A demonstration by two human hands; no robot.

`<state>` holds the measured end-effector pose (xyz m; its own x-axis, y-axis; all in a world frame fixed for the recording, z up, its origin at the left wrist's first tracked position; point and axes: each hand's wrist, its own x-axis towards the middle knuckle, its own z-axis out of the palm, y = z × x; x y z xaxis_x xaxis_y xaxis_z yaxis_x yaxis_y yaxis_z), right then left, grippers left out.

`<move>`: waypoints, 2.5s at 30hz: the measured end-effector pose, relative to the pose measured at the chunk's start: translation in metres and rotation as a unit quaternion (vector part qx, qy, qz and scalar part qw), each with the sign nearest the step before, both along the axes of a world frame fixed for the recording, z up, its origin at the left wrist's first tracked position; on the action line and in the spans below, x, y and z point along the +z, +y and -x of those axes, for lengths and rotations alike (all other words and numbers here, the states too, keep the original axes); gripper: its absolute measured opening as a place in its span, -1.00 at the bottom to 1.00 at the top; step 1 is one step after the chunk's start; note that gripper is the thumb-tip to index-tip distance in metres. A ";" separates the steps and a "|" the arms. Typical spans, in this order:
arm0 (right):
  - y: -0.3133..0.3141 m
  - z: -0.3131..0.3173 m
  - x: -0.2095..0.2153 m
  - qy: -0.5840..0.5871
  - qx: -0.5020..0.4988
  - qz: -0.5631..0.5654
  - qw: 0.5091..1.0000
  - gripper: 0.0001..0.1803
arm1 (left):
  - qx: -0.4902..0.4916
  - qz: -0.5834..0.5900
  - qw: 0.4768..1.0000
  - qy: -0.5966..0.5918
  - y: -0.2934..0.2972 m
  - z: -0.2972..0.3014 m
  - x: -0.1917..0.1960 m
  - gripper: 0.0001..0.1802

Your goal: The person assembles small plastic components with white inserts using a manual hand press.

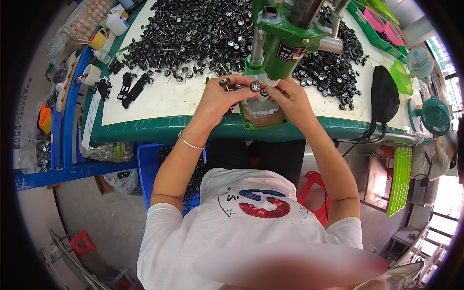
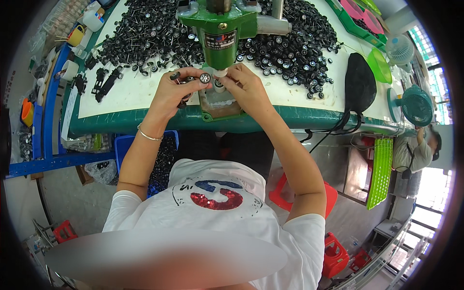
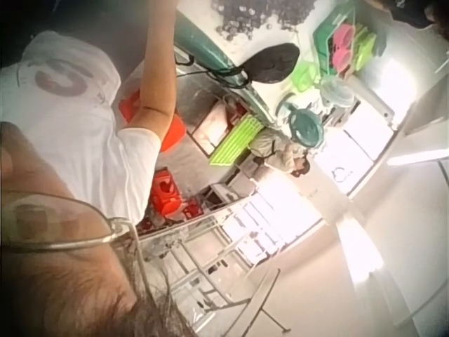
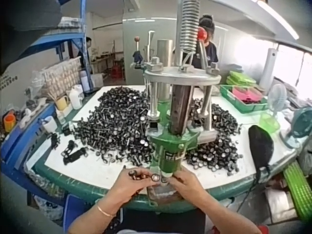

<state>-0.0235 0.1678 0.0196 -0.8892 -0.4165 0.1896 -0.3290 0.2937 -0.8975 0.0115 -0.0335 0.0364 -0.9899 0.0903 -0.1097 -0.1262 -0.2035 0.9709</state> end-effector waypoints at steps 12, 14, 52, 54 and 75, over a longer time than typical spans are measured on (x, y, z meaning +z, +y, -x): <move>0.045 0.058 0.096 0.053 -0.144 0.189 0.970 -0.67 | -0.011 0.020 0.999 0.035 0.024 0.010 -0.005 -0.87; 0.006 0.064 0.142 0.040 -0.177 0.321 0.929 -0.74 | 0.020 0.017 0.998 0.063 0.027 0.013 -0.008 -0.84; 0.024 0.037 0.192 0.311 0.045 0.397 0.862 -0.69 | 0.004 0.080 0.995 0.056 0.024 0.013 -0.004 -0.82; 0.003 0.022 0.191 0.316 -0.037 0.448 0.835 -0.71 | 0.004 0.114 0.991 0.072 0.021 0.014 -0.008 -0.81; 0.040 0.145 0.182 0.000 0.137 0.359 0.923 -0.67 | 0.045 -0.041 0.997 0.050 0.009 0.006 -0.008 -0.68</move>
